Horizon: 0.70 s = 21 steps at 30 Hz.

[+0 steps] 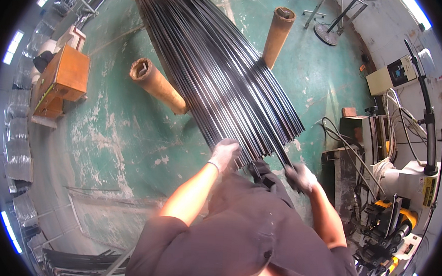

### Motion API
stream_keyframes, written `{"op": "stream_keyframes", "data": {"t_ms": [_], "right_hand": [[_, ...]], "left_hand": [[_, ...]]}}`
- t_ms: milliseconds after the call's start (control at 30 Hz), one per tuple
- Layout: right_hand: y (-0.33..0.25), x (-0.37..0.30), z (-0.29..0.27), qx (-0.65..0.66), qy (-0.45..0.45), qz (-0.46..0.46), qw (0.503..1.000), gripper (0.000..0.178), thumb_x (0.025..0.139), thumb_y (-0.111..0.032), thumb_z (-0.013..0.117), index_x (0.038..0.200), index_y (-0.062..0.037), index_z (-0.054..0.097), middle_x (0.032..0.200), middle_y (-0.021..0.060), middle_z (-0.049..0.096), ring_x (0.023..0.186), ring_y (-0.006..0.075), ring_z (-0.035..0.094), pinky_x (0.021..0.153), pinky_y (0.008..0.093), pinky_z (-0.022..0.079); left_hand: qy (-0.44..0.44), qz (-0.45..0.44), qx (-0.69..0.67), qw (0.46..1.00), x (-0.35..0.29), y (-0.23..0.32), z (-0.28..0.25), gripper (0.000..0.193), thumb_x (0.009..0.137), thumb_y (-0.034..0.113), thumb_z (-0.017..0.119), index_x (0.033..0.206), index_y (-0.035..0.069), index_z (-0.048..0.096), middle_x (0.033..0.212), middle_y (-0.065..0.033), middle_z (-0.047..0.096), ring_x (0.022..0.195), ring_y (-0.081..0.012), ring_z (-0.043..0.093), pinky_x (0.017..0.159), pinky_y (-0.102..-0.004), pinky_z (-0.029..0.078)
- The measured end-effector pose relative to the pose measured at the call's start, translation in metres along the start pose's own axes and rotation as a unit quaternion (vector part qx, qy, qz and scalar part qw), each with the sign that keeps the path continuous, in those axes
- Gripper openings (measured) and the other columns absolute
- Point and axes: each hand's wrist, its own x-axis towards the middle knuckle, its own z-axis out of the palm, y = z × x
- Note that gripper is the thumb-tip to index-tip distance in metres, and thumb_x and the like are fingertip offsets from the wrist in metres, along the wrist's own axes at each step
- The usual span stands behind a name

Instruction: The person repeatedly picks up bundles of long metal rods from a rack, feeds them into a bending machine, and removes the bent rods to place them on a nearby rack. The process is repeated continuously throughout the clip.

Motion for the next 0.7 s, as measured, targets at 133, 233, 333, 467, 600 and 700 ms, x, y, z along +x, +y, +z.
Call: {"op": "stream_keyframes", "data": {"t_ms": [133,233,333,467,600,700], "right_hand": [[0.150,-0.130,0.018,-0.004,0.044,0.100,0.994,0.022,0.101,-0.023,0.062,0.092,-0.0031,0.066,0.068,0.0049,0.064,0.057,0.0159,0.061,0.055,0.0371,0.049],[0.212,-0.251,0.034,-0.145,0.080,0.170,0.971,0.020,0.098,-0.022,0.071,0.105,-0.0039,0.070,0.082,0.0132,0.075,0.080,0.0265,0.074,0.076,0.0434,0.057],[0.370,-0.354,0.066,-0.250,-0.014,0.279,0.927,0.039,0.094,-0.036,0.077,0.121,-0.0074,0.075,0.108,0.0204,0.078,0.109,0.0388,0.074,0.092,0.0459,0.056],[0.379,-0.350,0.104,-0.164,0.091,0.261,0.947,0.039,0.097,-0.040,0.070,0.115,-0.0064,0.076,0.105,0.0239,0.077,0.106,0.0401,0.074,0.091,0.0465,0.056],[0.214,-0.242,0.118,-0.066,0.227,0.166,0.957,0.036,0.096,-0.042,0.067,0.106,-0.0082,0.076,0.099,0.0214,0.078,0.098,0.0412,0.075,0.088,0.0489,0.057],[0.218,-0.191,0.137,-0.163,0.311,0.170,0.921,0.027,0.090,-0.036,0.070,0.105,-0.0137,0.077,0.099,0.0214,0.078,0.100,0.0417,0.075,0.091,0.0505,0.058]], "left_hand": [[-0.066,-0.005,-0.141,0.988,0.046,0.031,0.020,0.031,0.105,0.022,0.067,0.126,0.001,0.061,0.103,-0.0139,0.073,0.091,-0.0291,0.071,0.084,-0.0471,0.059],[-0.073,-0.028,-0.206,0.976,0.081,0.051,0.022,0.025,0.112,0.030,0.055,0.118,0.006,0.060,0.100,-0.0148,0.072,0.092,-0.0303,0.070,0.085,-0.0467,0.058],[-0.073,-0.037,-0.278,0.957,0.071,0.085,0.048,0.039,0.114,0.040,0.050,0.116,0.002,0.060,0.100,-0.0172,0.071,0.095,-0.0330,0.071,0.090,-0.0499,0.058],[-0.004,-0.055,-0.292,0.955,0.057,0.073,0.076,0.035,0.116,0.035,0.044,0.100,0.007,0.058,0.084,-0.0116,0.069,0.079,-0.0310,0.070,0.074,-0.0501,0.061],[0.035,-0.045,-0.294,0.954,0.035,0.009,0.101,0.034,0.114,0.039,0.053,0.098,0.009,0.056,0.074,-0.0081,0.061,0.061,-0.0266,0.062,0.057,-0.0445,0.056],[0.014,-0.105,-0.295,0.950,-0.024,-0.031,0.150,0.029,0.112,0.034,0.056,0.099,0.009,0.057,0.075,-0.0088,0.062,0.068,-0.0286,0.065,0.061,-0.0503,0.056]]}}
